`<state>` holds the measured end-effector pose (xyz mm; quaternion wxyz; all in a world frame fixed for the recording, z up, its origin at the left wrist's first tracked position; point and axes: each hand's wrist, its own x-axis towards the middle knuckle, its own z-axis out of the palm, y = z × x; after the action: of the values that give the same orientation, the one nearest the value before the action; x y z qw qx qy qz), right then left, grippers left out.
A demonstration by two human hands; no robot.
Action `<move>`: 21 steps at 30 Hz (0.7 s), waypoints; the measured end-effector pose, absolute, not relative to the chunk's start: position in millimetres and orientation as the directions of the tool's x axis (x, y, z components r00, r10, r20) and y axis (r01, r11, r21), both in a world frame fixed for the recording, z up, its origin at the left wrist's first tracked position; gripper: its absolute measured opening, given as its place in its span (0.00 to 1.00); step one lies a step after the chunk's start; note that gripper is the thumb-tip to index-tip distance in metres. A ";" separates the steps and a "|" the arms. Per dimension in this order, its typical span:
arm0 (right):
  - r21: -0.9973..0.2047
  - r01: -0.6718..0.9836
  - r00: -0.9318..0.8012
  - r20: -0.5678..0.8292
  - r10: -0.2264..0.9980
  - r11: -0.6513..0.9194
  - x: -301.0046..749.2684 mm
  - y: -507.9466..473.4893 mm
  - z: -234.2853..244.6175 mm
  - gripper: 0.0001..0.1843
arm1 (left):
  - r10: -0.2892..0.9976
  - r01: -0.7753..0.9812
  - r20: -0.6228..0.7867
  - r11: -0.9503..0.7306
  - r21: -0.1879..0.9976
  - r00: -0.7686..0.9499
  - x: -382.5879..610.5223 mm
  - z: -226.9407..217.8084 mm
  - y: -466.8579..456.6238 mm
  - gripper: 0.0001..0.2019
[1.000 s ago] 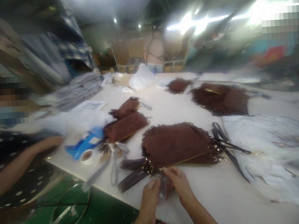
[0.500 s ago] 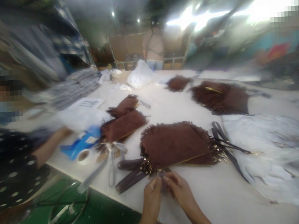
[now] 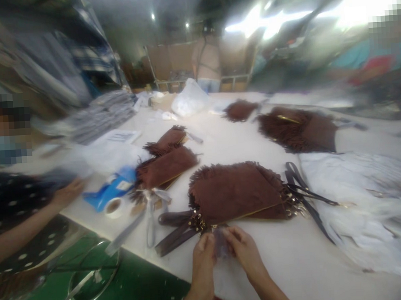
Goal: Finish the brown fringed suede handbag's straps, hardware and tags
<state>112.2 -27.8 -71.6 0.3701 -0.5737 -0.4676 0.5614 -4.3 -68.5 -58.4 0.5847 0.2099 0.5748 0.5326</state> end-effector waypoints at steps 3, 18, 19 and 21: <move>-0.951 0.141 -0.062 -0.284 0.957 -0.273 112.3 -27.0 -70.9 0.17 | 0.880 -0.416 -0.437 0.332 0.846 -0.186 -5.0 -63.5 -67.8 0.27; -0.933 0.336 -0.029 -0.146 0.989 -0.128 112.2 -27.2 -53.3 0.11 | 0.811 -0.530 -0.545 0.373 0.761 -0.211 1.6 -64.1 -60.7 0.22; -0.928 0.355 -0.023 -0.129 0.991 -0.112 111.6 -27.8 -51.3 0.11 | 0.810 -0.540 -0.547 0.369 0.756 -0.213 2.5 -62.7 -59.8 0.21; -0.913 0.398 -0.015 -0.101 0.995 -0.087 110.3 -29.6 -48.5 0.11 | 0.810 -0.560 -0.544 0.352 0.750 -0.220 4.3 -60.1 -58.2 0.21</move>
<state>110.3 -29.6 -48.5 0.3548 -0.6054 -0.5752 0.4204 4.3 -58.2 -60.1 0.6138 0.1141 0.5469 0.5578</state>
